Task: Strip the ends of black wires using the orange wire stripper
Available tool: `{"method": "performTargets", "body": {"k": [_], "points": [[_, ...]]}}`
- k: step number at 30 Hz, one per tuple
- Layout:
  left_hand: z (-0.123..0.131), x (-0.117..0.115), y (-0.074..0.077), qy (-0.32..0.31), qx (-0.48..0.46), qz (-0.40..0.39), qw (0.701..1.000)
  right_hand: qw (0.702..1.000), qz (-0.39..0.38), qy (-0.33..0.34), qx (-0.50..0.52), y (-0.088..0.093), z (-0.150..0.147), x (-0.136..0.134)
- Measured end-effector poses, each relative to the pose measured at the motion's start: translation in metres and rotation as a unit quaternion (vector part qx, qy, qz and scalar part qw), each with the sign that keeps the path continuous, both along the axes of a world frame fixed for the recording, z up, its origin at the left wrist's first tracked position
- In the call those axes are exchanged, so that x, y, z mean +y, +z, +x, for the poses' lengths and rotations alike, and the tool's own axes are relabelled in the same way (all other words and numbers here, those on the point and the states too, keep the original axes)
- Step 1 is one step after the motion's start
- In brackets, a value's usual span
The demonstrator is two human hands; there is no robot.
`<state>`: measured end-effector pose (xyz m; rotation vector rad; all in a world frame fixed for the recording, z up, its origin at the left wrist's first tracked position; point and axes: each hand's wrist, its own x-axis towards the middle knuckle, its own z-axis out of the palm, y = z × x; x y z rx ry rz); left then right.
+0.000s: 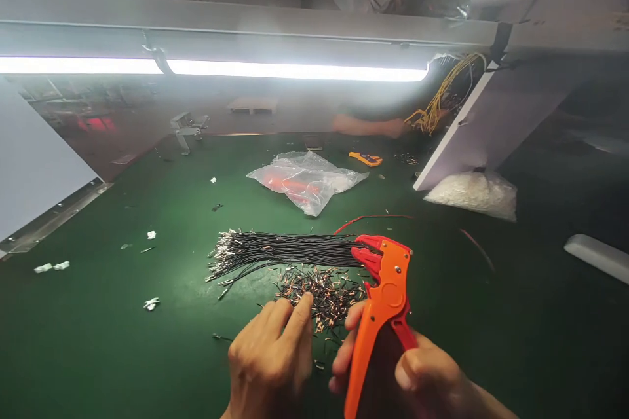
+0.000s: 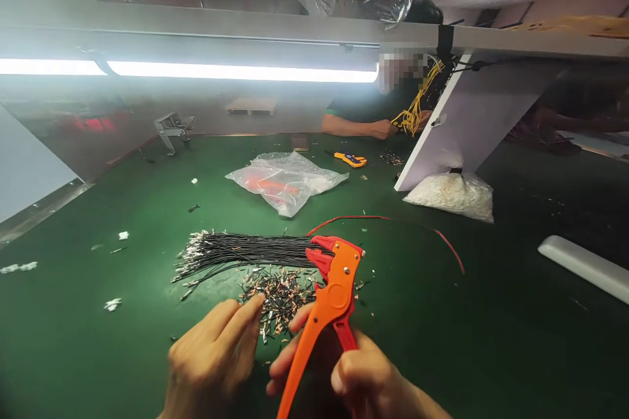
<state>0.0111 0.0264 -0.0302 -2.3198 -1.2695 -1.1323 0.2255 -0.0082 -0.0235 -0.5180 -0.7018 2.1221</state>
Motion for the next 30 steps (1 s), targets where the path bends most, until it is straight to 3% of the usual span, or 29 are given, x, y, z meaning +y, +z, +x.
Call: {"method": "performTargets", "body": {"k": [6, 10, 13, 16, 23, 30], "points": [[0.004, -0.002, 0.007, 0.025, 0.022, 0.029, 0.999, 0.997, 0.037, -0.027, -0.056, -0.003, 0.0, -0.005], [0.006, -0.003, 0.015, 0.067, 0.065, 0.061, 0.994, 0.999, 0.023, -0.046, 0.003, -0.002, -0.005, -0.006], [0.007, -0.004, 0.017, 0.064, 0.077, 0.066, 0.993, 0.997, 0.013, -0.046, 0.054, 0.0, -0.009, -0.005], [0.007, -0.006, 0.017, 0.052, 0.086, 0.047, 0.994, 0.998, 0.021, -0.058, 0.033, -0.001, -0.011, -0.004], [0.006, -0.009, 0.022, 0.039, 0.081, 0.063, 0.994, 0.998, 0.003, 0.025, 0.055, -0.012, -0.012, -0.006], [0.017, -0.02, 0.034, 0.08, 0.088, 0.099, 0.988, 1.0, 0.019, 0.005, -0.007, -0.009, -0.01, -0.008]]}}
